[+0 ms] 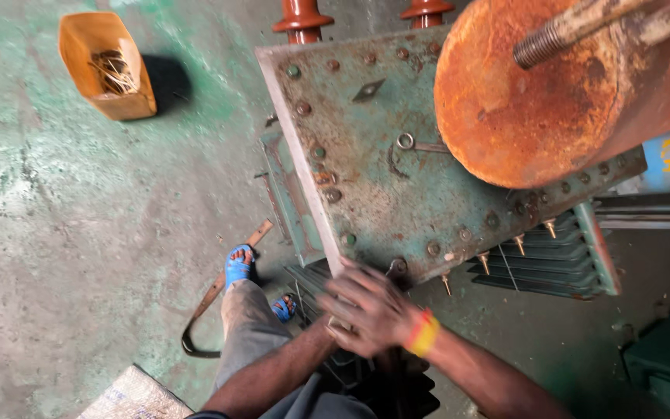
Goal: The person uses two wrenches to tighten bolts on the top plate of a large, rusty electrical transformer. After securing the bolts, the person picks up a green rag and wipes the surface of the transformer.
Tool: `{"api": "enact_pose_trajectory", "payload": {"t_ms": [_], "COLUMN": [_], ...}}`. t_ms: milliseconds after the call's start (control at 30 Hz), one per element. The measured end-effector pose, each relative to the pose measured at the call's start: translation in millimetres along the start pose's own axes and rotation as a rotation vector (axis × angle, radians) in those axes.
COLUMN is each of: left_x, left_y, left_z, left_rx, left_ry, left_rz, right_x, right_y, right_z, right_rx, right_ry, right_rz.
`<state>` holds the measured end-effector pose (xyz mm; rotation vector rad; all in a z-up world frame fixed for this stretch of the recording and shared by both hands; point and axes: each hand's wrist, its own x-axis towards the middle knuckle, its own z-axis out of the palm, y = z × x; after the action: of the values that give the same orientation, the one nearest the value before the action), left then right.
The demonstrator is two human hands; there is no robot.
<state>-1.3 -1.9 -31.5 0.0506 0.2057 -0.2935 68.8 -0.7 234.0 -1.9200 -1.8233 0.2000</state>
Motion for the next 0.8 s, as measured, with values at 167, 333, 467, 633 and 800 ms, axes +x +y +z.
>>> {"api": "enact_pose_trajectory", "payload": {"t_ms": [167, 333, 467, 633, 800], "left_x": [-15, -20, -18, -14, -8], "left_y": [-16, -5, 0, -1, -9], "left_z": [12, 25, 37, 37, 31], "left_rx": [-0.061, -0.032, -0.017, 0.024, 0.432], "left_ry": [-0.003, -0.014, -0.006, 0.021, 0.029], "left_rz": [-0.014, -0.011, -0.023, -0.001, 0.065], "right_x": [-56, -37, -20, 8, 45], "right_y": [-41, -28, -15, 23, 107], "right_z": [5, 32, 36, 28, 6], "right_rx": [-0.122, -0.086, -0.05, -0.002, -0.291], "right_ry": [-0.241, -0.345, -0.663, -0.178, 0.012], "right_rz": [0.044, -0.001, -0.04, -0.174, 0.162]}}
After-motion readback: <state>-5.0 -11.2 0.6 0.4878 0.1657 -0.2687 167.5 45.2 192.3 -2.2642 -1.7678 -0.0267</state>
